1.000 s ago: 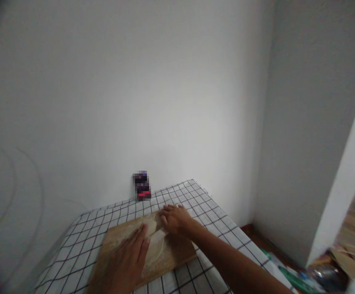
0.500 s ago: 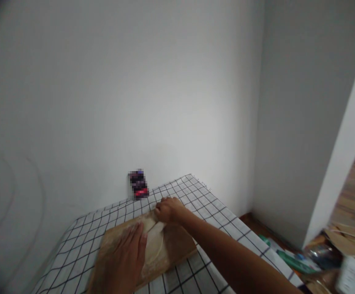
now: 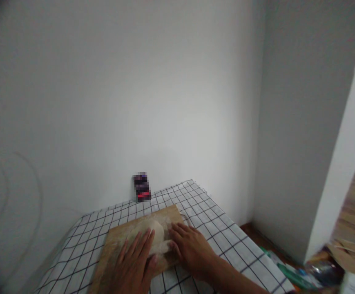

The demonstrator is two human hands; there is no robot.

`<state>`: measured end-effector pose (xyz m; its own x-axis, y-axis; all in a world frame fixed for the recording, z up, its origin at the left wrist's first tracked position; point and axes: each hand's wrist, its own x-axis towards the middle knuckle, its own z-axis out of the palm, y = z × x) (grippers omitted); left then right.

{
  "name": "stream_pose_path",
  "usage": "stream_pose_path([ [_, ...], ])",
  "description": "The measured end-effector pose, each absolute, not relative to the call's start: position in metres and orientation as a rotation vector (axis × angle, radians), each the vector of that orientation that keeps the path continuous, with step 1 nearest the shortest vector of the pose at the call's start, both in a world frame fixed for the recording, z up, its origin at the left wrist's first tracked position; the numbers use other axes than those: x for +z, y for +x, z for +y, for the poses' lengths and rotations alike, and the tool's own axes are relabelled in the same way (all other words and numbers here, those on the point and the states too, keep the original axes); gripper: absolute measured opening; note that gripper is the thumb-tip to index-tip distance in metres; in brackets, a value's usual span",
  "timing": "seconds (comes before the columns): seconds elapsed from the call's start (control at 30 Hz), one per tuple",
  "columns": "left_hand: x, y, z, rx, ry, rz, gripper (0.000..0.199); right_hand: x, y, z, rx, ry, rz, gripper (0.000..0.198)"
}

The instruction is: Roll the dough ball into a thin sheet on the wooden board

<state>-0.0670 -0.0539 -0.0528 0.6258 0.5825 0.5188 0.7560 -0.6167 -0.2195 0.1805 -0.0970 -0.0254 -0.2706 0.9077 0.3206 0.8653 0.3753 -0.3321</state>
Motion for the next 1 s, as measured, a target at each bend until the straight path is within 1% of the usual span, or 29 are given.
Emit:
stream_pose_path([
  [0.13, -0.055, -0.069, -0.048, -0.512, -2.517, -1.104, 0.056, -0.023, 0.177, -0.094, 0.117, -1.553, -2.180, 0.045],
  [0.27, -0.048, -0.068, -0.020, -0.428, -2.585, -1.136, 0.053, -0.011, 0.172, -0.057, 0.042, -1.662, -2.190, 0.043],
  [0.43, -0.031, -0.061, 0.019, -0.254, -2.565, -1.442, 0.051, 0.004, 0.167, -0.001, 0.033, -1.801, -2.175, 0.047],
  [0.6, -0.029, -0.060, 0.029, -0.302, -2.498, -1.511, 0.047, 0.006, 0.169, 0.027, 0.085, -1.779, -2.249, 0.047],
  [0.8, -0.031, -0.049, 0.010, -0.378, -2.331, -1.659, 0.051, -0.008, 0.175, 0.000, 0.060, -1.669, -2.265, 0.047],
  [1.0, -0.044, -0.050, -0.007, -0.531, -2.315, -1.465, 0.054, -0.021, 0.174, -0.061, -0.013, -1.550, -2.197, 0.044],
])
